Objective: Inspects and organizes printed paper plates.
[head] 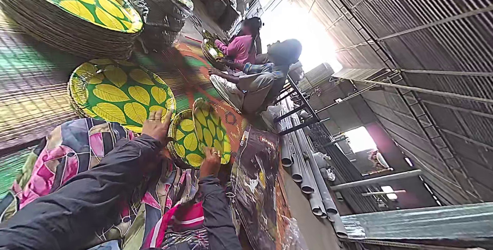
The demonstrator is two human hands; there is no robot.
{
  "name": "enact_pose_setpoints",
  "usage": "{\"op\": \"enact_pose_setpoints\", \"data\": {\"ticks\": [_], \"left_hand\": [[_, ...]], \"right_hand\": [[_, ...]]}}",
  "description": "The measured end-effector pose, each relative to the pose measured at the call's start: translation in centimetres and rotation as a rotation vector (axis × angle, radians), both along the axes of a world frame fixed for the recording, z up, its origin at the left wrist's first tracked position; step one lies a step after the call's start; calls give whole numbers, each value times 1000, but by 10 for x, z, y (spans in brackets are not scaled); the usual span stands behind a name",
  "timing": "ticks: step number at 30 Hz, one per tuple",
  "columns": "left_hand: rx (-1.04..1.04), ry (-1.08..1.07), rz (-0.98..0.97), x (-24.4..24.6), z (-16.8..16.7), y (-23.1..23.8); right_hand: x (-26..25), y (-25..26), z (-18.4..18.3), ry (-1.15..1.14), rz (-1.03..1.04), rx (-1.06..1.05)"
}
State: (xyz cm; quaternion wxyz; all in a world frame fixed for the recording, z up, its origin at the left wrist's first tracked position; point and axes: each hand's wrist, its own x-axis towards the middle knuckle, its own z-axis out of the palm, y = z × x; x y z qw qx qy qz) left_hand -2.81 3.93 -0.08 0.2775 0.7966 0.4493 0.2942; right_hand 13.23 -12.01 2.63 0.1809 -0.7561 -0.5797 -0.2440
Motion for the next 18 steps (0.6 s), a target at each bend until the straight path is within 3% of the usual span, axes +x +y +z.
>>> {"op": "enact_pose_setpoints", "data": {"ticks": [3, 5, 7, 9, 12, 14, 18], "left_hand": [[558, -258, -69, -4, 10, -9], [695, -281, -129, -4, 8, -11], [488, -93, -101, -6, 8, -15], [80, 237, -55, -13, 21, -14], [-415, 579, -40, -14, 26, 1], [-474, 656, -53, -8, 20, 3], [-484, 586, -18, -2, 5, 8]], "right_hand": [[-8, 25, 14, -100, 120, 132], [-18, 43, 14, -97, 168, 146], [-24, 55, 1, -49, 164, 109], [-32, 49, -17, 35, 81, -22], [-42, 24, -32, 216, -120, -576], [-42, 15, -37, 261, -213, -807], [-47, 10, -19, 198, -274, -881]]}}
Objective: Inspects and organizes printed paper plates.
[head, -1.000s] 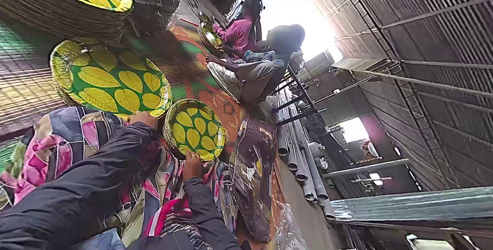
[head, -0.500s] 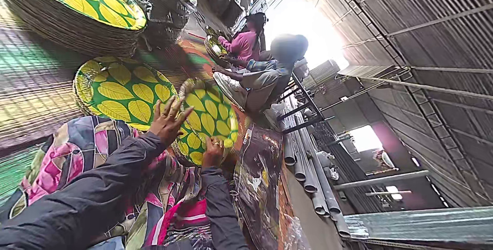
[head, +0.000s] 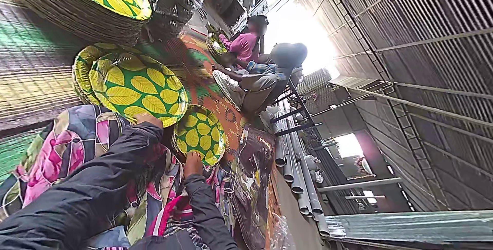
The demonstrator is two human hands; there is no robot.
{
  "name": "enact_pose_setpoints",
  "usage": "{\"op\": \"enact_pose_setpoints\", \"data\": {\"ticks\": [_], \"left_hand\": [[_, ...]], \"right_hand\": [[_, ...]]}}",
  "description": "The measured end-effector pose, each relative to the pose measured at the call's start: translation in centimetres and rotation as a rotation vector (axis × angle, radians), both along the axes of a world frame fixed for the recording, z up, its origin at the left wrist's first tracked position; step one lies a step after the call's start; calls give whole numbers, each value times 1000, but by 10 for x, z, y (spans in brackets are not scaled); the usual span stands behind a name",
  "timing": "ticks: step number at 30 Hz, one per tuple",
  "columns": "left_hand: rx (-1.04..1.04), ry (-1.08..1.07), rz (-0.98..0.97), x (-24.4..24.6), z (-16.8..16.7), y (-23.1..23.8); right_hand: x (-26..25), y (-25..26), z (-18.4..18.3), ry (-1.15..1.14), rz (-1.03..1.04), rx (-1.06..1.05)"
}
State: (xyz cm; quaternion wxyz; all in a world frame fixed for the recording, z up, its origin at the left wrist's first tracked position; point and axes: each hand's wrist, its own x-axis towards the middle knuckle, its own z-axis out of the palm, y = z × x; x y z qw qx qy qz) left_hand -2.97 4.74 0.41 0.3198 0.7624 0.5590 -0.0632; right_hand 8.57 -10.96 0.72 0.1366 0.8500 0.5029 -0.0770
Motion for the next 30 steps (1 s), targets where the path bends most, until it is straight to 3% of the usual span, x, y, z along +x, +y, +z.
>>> {"op": "enact_pose_setpoints", "data": {"ticks": [6, 9, 14, 16, 20, 27, 30], "left_hand": [[15, -82, 113, 19, -45, 28], [30, -39, 90, 19, -32, 24], [109, -82, -26, 6, -10, 14], [123, -163, -68, 2, -4, 14], [100, -282, -90, 2, 0, 15], [84, -305, -105, 4, -3, 21], [59, -300, -124, 5, -4, 25]], "right_hand": [[12, -6, -6, 40, 10, 113], [24, -11, -2, 76, -12, 266], [56, -18, 14, -85, -121, 737], [56, -21, 41, -114, -174, 945], [84, -23, 51, -226, -97, 1310], [95, -34, 34, -102, -123, 1294], [91, -36, 51, -72, -190, 1299]]}}
